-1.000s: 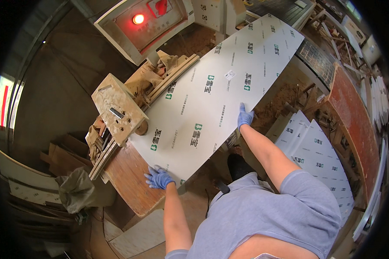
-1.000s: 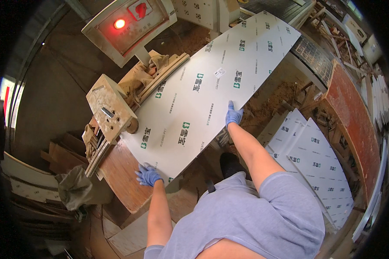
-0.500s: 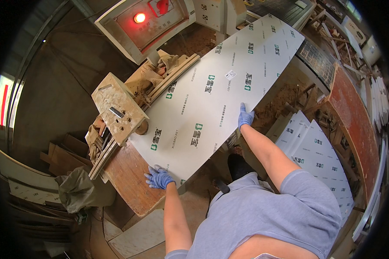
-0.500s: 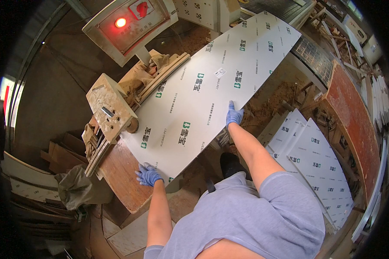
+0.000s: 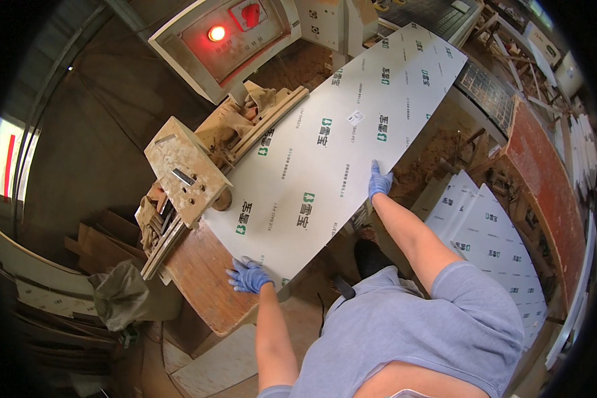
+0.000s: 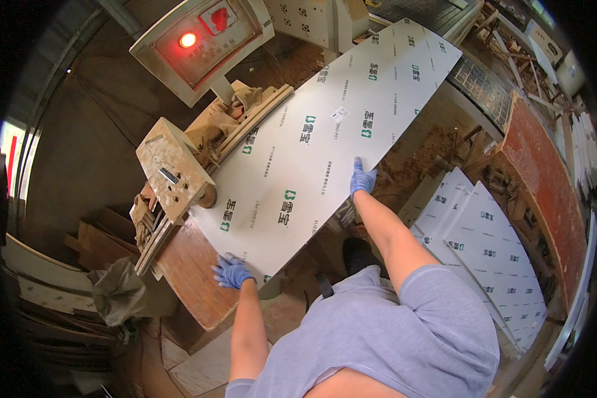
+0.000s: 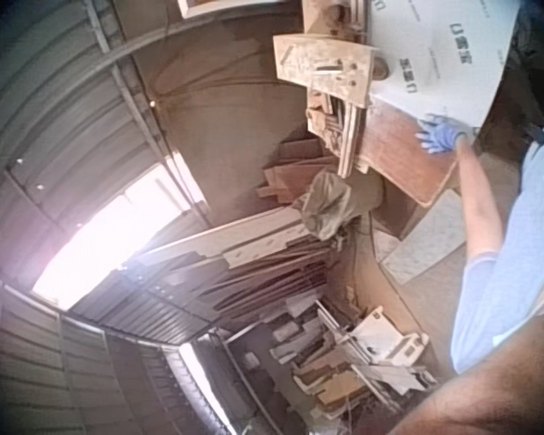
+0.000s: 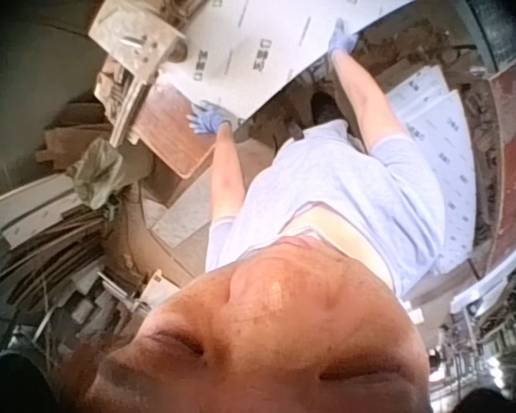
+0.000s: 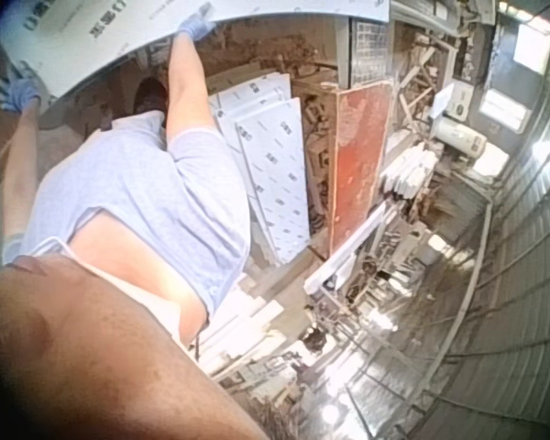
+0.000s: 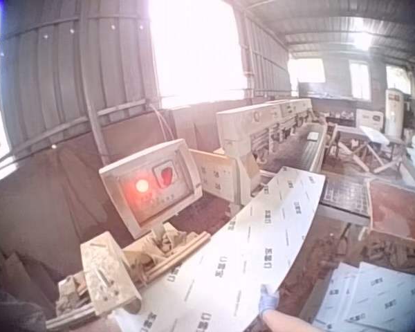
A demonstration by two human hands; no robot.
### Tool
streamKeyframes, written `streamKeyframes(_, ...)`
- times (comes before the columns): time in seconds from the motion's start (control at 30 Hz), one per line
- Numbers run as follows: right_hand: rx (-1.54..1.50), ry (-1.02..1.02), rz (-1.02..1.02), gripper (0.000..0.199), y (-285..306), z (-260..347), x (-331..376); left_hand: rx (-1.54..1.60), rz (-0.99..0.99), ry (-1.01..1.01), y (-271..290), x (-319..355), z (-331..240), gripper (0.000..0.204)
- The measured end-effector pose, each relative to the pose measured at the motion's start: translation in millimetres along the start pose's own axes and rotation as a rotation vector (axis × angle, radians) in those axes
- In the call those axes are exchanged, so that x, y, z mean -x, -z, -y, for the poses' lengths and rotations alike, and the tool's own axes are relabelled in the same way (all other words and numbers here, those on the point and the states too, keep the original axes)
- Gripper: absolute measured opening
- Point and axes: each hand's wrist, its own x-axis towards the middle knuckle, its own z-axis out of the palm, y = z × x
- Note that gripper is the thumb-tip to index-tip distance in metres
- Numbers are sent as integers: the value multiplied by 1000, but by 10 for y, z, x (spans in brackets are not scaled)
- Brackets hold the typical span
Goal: The person repeatedly picks up large white panels from a stack, carries them to a machine, places them on the machine's table, and then returns to the stack. This cycle is repeated multiple times throughout the clip.
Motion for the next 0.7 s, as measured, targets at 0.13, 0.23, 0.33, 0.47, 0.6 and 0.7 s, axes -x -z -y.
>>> streamKeyframes(0.13, -10, 12, 4, 64, 9, -26, -23, -12, 6, -23, 49, 27, -32, 50)
streamKeyframes(0.23, -34, 10, -1, 63, -6, -52, -29, -6, 3, -27, 49, 41, -36, 50)
streamKeyframes(0.33, -43, 32, -1, 62, -11, -118, -77, -17, 15, -31, 22, 11, -19, 50)
streamKeyframes(0.47, -51, 50, -22, 59, -26, -117, -62, 13, 43, -35, 22, 3, -16, 50)
streamKeyframes(0.6, -1, 41, -51, 59, -26, -52, -15, 11, 37, -57, 3, -14, -2, 51)
streamKeyframes(0.7, -51, 33, -35, 59, 13, 7, 24, 21, 34, -53, -1, 17, -13, 50)
